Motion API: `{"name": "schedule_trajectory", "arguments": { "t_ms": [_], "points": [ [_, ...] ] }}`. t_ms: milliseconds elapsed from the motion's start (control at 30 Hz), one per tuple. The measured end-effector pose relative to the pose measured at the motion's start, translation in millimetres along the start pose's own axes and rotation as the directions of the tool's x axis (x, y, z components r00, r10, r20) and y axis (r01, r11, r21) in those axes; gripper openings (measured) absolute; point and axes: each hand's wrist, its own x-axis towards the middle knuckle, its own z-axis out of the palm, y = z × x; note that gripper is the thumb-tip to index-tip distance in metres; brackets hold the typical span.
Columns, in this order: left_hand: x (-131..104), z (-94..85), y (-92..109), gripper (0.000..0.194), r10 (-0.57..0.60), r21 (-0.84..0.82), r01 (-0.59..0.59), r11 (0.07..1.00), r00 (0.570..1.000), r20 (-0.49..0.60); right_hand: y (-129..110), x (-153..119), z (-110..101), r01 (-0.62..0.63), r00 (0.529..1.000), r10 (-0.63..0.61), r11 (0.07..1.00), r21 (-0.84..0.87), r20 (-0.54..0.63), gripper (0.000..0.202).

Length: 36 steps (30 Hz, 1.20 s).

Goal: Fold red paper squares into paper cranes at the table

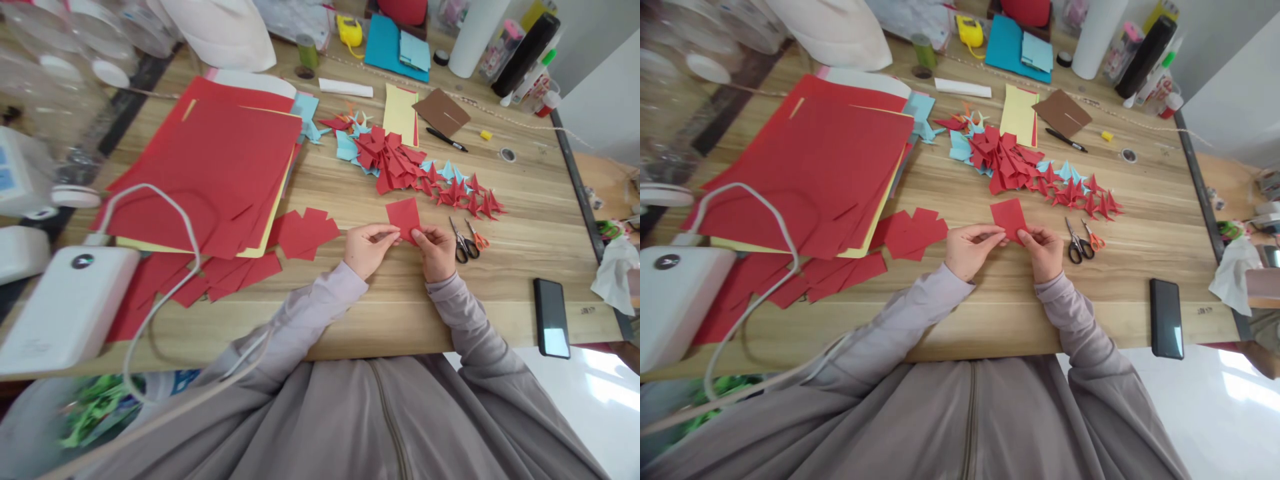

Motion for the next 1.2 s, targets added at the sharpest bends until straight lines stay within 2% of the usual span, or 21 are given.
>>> {"name": "schedule_trajectory", "arguments": {
  "t_ms": [167,300,533,833,967,1200],
  "points": [
    [-0.1,-0.4,2.8,0.025,-0.020,-0.069,0.023,0.997,0.999,0.044,1.2,0.5,-1.4,0.013,1.000,-0.013,1.000,-0.014,0.003,0.024],
    [1.2,-1.6,3.6,0.031,-0.087,-0.175,0.098,0.980,0.994,0.072,1.7,0.8,-1.6,0.027,1.000,-0.027,0.999,-0.028,-0.010,0.024],
    [0.9,-2.9,0.9,0.032,-0.198,-0.113,0.218,0.969,0.965,0.171,1.8,0.3,-2.2,0.041,0.999,-0.042,0.997,-0.063,-0.011,0.024],
    [-0.9,-1.1,3.3,0.032,-0.137,-0.046,0.146,0.988,0.978,0.157,3.2,1.0,-2.3,0.044,0.999,-0.044,0.999,-0.020,0.002,0.021],
    [-1.4,-1.2,3.8,0.031,-0.146,-0.022,0.151,0.988,0.976,0.163,3.0,0.9,-2.0,0.031,0.999,-0.031,0.999,-0.042,-0.017,0.025],
    [-2.0,-2.4,1.7,0.028,-0.183,-0.130,0.210,0.969,0.964,0.194,2.7,0.7,-2.4,0.034,0.999,-0.035,0.997,-0.066,-0.018,0.025]
  ]
}}
